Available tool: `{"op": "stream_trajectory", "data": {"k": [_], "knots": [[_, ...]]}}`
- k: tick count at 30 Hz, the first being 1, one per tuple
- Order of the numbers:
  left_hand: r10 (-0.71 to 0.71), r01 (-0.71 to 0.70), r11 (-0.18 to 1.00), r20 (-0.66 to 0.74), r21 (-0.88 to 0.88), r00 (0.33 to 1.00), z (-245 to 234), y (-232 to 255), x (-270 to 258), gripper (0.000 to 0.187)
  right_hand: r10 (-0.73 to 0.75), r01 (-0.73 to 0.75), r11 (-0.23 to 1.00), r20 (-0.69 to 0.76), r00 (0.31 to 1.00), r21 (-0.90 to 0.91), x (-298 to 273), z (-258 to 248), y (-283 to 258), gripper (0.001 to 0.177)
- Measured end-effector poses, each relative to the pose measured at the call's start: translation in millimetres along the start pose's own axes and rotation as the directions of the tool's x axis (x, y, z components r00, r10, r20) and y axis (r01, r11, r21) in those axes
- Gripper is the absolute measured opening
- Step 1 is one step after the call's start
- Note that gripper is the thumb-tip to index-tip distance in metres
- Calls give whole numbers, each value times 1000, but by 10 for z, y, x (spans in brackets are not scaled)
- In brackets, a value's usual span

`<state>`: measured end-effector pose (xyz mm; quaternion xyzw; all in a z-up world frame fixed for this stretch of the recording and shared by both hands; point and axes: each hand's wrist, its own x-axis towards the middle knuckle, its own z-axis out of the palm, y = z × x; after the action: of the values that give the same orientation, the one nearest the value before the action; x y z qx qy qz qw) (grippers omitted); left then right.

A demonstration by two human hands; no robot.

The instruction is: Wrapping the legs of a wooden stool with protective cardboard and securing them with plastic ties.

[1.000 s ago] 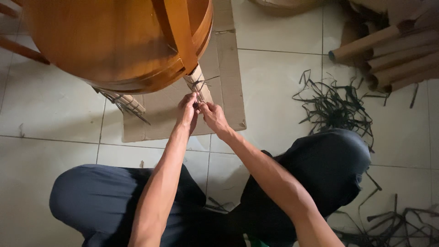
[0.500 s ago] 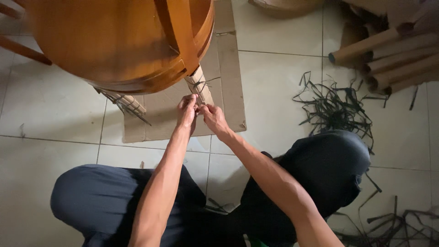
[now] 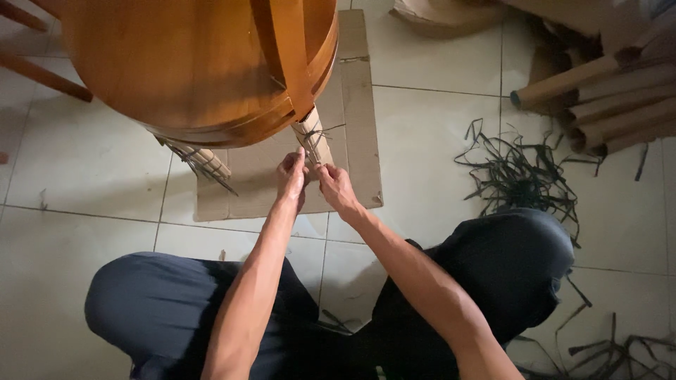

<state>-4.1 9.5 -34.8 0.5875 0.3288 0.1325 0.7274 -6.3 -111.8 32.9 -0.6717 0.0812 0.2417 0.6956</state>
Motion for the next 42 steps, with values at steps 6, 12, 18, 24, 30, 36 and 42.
{"op": "stream_trajectory", "data": {"k": [6, 12, 18, 24, 30, 36, 42], "knots": [[-6, 3, 995, 34, 101, 999, 27, 138, -94, 36, 0, 0, 1000, -19, 1000, -28, 20, -17, 19, 27], [-198, 200, 979, 45, -44, 979, 78, 321, -159, 29, -69, 71, 997, -128, 989, 13, -3, -51, -45, 30], [-268, 272, 962, 87, -33, 959, 111, 582, -266, 25, -95, 112, 989, -167, 981, 97, -20, -67, -72, 30], [-304, 321, 943, 162, -86, 939, 77, 584, -243, 20, -28, 65, 975, -171, 985, 213, 122, -102, 59, 37], [-328, 358, 928, 229, -103, 917, 33, 638, -249, 19, 56, 3, 941, -167, 984, 337, 300, -127, 210, 30], [-376, 411, 907, 264, -90, 888, -24, 628, -207, 17, 107, -47, 927, -144, 984, 373, 396, -161, 220, 22], [-379, 439, 885, 309, -153, 872, -56, 511, -124, 13, 118, -46, 919, -160, 980, 392, 353, -200, 115, 11]]}}
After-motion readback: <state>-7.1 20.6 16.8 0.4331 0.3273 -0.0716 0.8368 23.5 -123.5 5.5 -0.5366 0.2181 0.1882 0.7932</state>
